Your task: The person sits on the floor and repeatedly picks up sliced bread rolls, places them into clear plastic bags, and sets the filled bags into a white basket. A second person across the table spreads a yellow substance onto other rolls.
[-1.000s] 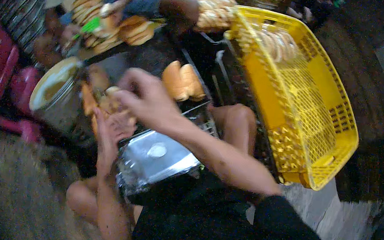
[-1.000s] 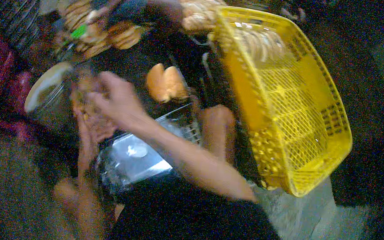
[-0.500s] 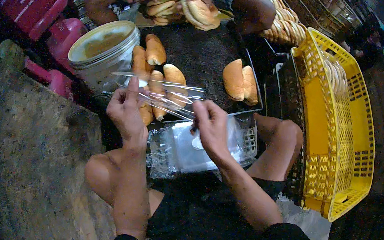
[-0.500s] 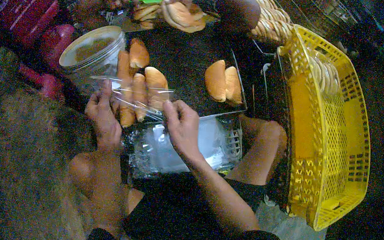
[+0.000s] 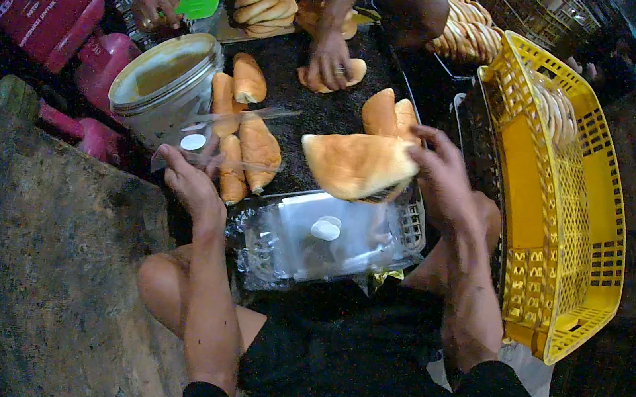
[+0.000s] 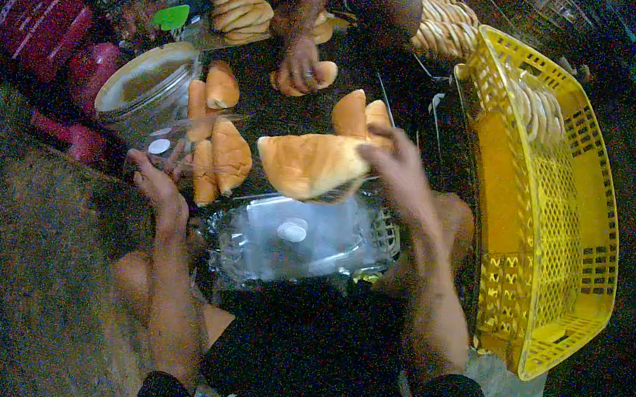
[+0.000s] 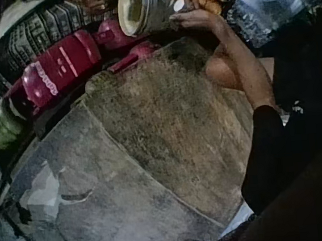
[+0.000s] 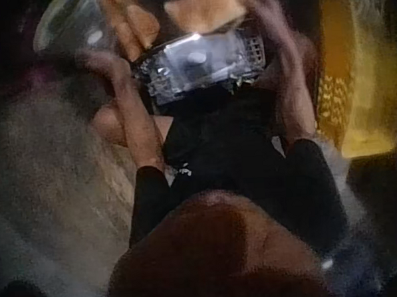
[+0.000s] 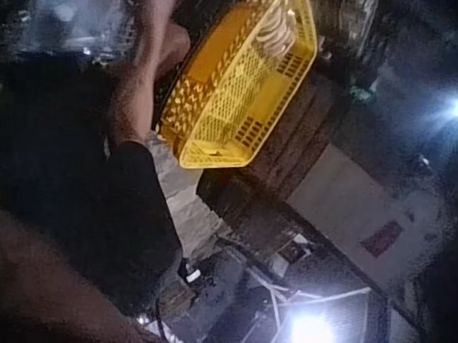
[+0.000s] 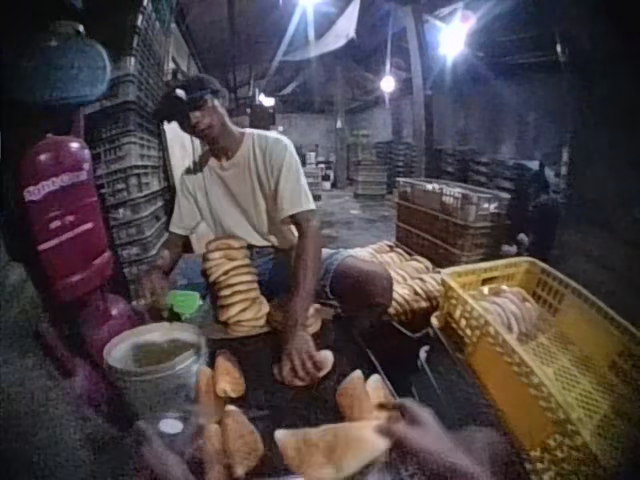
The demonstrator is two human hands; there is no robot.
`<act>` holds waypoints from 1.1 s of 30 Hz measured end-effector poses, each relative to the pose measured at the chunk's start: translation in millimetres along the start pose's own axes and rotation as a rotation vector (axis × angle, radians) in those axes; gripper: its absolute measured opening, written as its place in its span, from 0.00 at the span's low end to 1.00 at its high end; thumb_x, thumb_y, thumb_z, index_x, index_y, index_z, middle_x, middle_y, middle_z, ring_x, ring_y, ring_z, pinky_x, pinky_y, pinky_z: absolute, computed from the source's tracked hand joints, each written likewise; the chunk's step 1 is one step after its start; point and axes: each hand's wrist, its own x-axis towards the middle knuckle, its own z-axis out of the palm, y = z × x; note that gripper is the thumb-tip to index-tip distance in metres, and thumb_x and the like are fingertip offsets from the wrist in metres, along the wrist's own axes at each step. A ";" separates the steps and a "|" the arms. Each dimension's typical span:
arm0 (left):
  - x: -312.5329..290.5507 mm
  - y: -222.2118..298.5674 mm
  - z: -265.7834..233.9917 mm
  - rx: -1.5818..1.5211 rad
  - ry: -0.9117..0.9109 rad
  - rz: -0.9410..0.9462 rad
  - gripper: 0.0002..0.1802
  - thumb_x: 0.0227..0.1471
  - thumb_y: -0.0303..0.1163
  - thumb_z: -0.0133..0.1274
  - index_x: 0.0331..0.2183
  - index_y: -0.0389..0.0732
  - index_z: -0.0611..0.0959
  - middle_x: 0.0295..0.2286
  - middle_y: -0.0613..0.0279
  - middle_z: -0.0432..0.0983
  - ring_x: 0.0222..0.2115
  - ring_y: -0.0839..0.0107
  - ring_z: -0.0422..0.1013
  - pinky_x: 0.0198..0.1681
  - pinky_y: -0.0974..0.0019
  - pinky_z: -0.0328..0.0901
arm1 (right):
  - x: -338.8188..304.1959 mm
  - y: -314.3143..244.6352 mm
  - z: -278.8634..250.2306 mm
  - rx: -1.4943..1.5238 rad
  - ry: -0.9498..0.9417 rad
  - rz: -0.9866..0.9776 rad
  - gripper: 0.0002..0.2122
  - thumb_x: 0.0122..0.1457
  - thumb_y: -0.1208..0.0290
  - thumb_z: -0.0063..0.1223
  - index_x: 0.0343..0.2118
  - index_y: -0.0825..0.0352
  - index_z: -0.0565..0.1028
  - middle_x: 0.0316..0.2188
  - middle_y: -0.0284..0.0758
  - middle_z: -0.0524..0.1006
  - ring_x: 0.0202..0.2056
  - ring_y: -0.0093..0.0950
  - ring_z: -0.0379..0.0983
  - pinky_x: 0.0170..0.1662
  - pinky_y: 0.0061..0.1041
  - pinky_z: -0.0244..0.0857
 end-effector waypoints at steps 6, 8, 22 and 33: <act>-19.6 -7.9 16.3 -0.026 -0.185 -0.035 0.29 0.63 0.54 0.34 0.39 0.34 0.70 0.39 0.54 0.70 0.45 0.59 0.72 0.38 0.56 0.75 | -3.1 -40.1 -5.6 0.111 -0.022 -0.073 0.24 0.53 0.65 0.56 0.50 0.74 0.69 0.40 0.41 0.76 0.41 0.27 0.72 0.46 0.24 0.65; -29.9 -10.2 18.4 -0.130 -0.317 -0.059 0.29 0.63 0.53 0.34 0.43 0.34 0.70 0.40 0.54 0.71 0.44 0.61 0.71 0.41 0.55 0.74 | -1.8 -35.9 12.6 0.190 0.005 -0.103 0.23 0.53 0.65 0.56 0.49 0.75 0.69 0.38 0.41 0.76 0.40 0.26 0.73 0.46 0.23 0.65; -69.4 19.5 29.6 -0.801 -0.709 -0.560 0.28 0.56 0.44 0.53 0.55 0.43 0.68 0.50 0.57 0.70 0.48 0.60 0.70 0.47 0.59 0.71 | -37.6 -54.5 118.2 -0.704 0.177 -0.957 0.09 0.47 0.76 0.62 0.32 0.62 0.76 0.57 0.45 0.62 0.61 0.49 0.54 0.63 0.47 0.46; -89.4 -6.4 56.1 -0.769 -0.516 -0.736 0.29 0.56 0.52 0.50 0.54 0.48 0.69 0.49 0.60 0.71 0.46 0.64 0.70 0.47 0.59 0.69 | -38.6 -88.2 47.5 -1.042 0.128 -1.156 0.12 0.47 0.67 0.52 0.33 0.68 0.74 0.56 0.41 0.64 0.60 0.47 0.56 0.60 0.50 0.54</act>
